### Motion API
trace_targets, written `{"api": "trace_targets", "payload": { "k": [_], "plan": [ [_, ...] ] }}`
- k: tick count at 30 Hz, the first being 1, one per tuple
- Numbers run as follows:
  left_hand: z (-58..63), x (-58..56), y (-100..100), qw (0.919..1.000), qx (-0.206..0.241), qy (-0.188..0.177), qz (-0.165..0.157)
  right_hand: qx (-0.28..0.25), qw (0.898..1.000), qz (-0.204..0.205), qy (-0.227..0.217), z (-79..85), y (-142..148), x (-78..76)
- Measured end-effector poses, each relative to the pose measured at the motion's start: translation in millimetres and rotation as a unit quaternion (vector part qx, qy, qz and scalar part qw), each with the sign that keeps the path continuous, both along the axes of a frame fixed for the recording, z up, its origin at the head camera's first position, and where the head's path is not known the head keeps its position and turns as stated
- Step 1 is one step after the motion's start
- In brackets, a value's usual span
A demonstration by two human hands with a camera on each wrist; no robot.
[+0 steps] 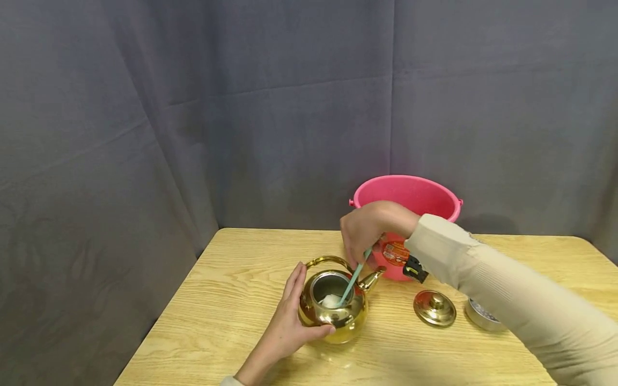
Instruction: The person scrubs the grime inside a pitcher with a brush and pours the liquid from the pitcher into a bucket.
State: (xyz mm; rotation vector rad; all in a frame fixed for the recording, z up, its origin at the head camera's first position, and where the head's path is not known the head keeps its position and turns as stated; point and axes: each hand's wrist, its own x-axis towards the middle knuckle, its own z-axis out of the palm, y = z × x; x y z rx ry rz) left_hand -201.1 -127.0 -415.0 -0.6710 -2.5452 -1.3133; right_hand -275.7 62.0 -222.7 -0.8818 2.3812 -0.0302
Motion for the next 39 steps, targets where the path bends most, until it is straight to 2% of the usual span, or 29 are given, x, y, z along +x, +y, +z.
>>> {"api": "trace_targets", "payload": {
  "k": [7, 14, 22, 25, 29, 31, 36, 39],
  "plan": [
    [-1.0, 1.2, -1.5, 1.0, 0.003, -0.009, -0.001, 0.071, 0.997, 0.014, 0.019, 6.4, -16.8, 1.2],
    [0.1, 1.9, -3.4, 0.9994, 0.025, -0.023, -0.008, 0.146, 0.987, 0.027, 0.068, 9.9, -31.3, 7.4],
    [-1.4, 1.7, -4.1, 0.9995, 0.014, -0.026, -0.007, 0.178, 0.98, -0.026, 0.08, 13.4, -46.5, 15.4],
    [2.9, 4.6, -3.3, 0.9993, 0.022, -0.028, -0.011, 0.201, 0.971, -0.036, 0.125, 12.6, -53.4, 20.5],
    [21.6, 16.1, -0.6, 0.9984, 0.034, -0.042, -0.014, 0.242, 0.949, -0.024, 0.201, 9.6, -64.8, 28.9],
    [24.0, 17.7, -0.6, 0.9984, 0.034, -0.044, -0.012, 0.252, 0.94, -0.017, 0.229, 7.7, -70.1, 33.0],
    [4.0, 5.8, -5.6, 0.9994, 0.023, -0.026, -0.008, 0.251, 0.93, 0.005, 0.27, 4.2, -78.9, 40.8],
    [-0.1, 2.5, -7.4, 0.9992, 0.026, -0.025, -0.013, 0.25, 0.925, 0.013, 0.285, 2.6, -82.3, 45.5]
  ]
}}
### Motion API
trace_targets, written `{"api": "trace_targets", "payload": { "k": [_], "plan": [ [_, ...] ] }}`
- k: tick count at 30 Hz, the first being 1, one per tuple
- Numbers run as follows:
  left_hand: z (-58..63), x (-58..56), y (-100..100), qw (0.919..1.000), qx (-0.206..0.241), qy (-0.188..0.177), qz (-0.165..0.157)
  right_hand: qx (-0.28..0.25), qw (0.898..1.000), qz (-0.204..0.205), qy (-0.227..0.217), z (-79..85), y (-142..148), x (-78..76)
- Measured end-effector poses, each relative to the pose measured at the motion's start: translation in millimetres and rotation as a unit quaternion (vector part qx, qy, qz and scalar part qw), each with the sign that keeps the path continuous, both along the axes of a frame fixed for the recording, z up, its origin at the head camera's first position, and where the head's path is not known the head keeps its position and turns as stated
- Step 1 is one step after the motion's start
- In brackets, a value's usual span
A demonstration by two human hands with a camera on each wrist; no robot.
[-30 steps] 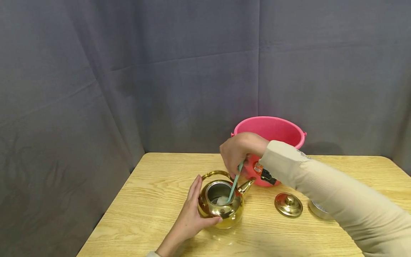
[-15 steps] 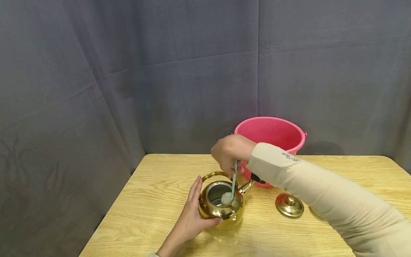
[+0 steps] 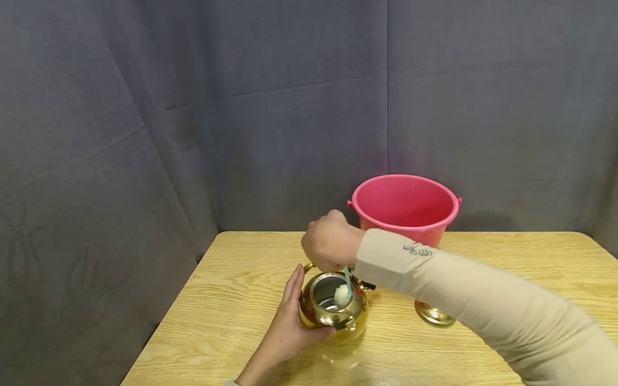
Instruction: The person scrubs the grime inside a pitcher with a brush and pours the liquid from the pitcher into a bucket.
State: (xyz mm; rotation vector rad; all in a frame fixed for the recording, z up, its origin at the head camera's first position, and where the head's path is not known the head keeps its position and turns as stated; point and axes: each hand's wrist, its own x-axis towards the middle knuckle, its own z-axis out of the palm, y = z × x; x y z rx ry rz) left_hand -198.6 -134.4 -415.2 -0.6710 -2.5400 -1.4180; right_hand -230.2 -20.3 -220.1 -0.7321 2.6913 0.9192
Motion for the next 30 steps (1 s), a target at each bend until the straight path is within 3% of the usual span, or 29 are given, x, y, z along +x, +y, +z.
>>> {"api": "trace_targets", "payload": {
  "k": [9, 18, 30],
  "plan": [
    [0.6, -0.3, -1.1, 0.9998, -0.006, 0.011, -0.013, -0.014, 0.999, 0.016, 0.033, -5.1, -5.5, 12.1],
    [-0.1, -2.0, -0.1, 0.9995, -0.012, 0.027, -0.009, -0.015, 0.999, -0.003, 0.042, -7.5, -8.9, 11.6],
    [0.8, 0.2, -2.5, 0.9997, -0.02, 0.016, -0.001, -0.044, 0.998, 0.001, 0.045, -8.6, -3.3, 14.5]
  ]
}}
